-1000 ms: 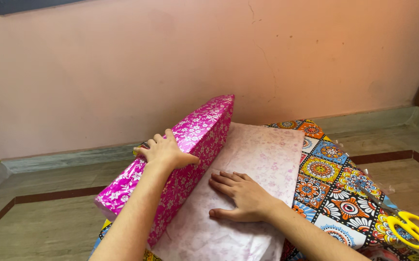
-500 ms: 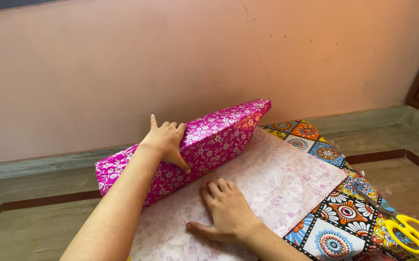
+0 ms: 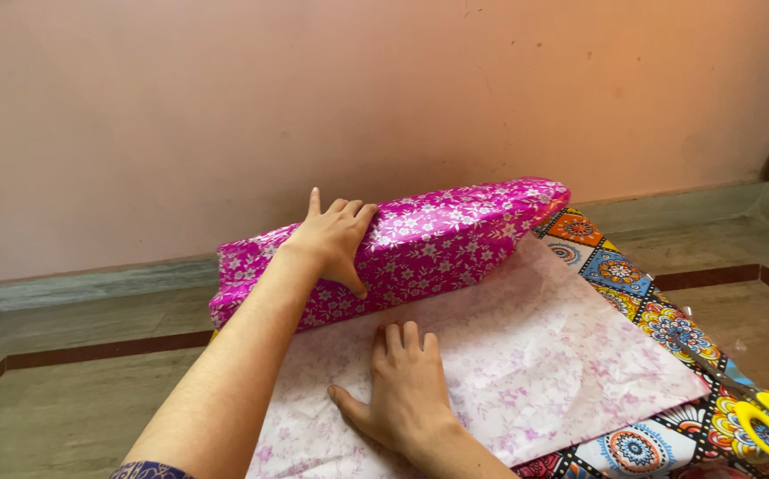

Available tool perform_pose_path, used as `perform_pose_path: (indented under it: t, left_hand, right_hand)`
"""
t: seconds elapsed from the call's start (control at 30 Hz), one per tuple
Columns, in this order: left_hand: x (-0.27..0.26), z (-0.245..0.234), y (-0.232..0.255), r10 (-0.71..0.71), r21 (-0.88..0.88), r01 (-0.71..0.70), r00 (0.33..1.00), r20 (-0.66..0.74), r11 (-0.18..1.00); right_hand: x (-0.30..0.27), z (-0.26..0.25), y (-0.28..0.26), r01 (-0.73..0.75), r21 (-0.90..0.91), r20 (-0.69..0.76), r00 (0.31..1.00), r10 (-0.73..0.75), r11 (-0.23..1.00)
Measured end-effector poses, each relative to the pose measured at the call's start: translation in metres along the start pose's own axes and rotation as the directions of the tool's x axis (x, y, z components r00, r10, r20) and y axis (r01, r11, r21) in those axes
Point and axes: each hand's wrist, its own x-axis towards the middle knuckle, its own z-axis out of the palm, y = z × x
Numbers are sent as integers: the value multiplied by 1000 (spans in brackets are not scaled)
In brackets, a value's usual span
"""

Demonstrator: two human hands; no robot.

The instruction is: The person places a cardboard box on a table, unfolds a sheet of pink floral wrapping paper, and wraps the box by folding and taping the paper around it. The person smooths the paper and secures the edges with tape, leaving the box partially wrapped.

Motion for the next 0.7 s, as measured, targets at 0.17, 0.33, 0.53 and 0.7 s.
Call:
perform_pose_path:
  t: [0.17,0.33,0.53,0.7]
  left_hand:
    - [5,3,3,79,11,-79,994,-75,997]
    - [3,17,6,99,-31,-105,985,-144,994]
    - [-12,44,29,9,-18,-15,959,-283,1000]
    - [-27,69,63,-118,72,163,899,-422,984]
  right_hand:
    - [8,4,-6,-99,17,64,993,98,995]
    - [7,24,9,-107,70,54,993,103,992]
    - [6,44,36,51,191,70,995,-65,980]
    - [5,46,37,77,197,8,997,-80,977]
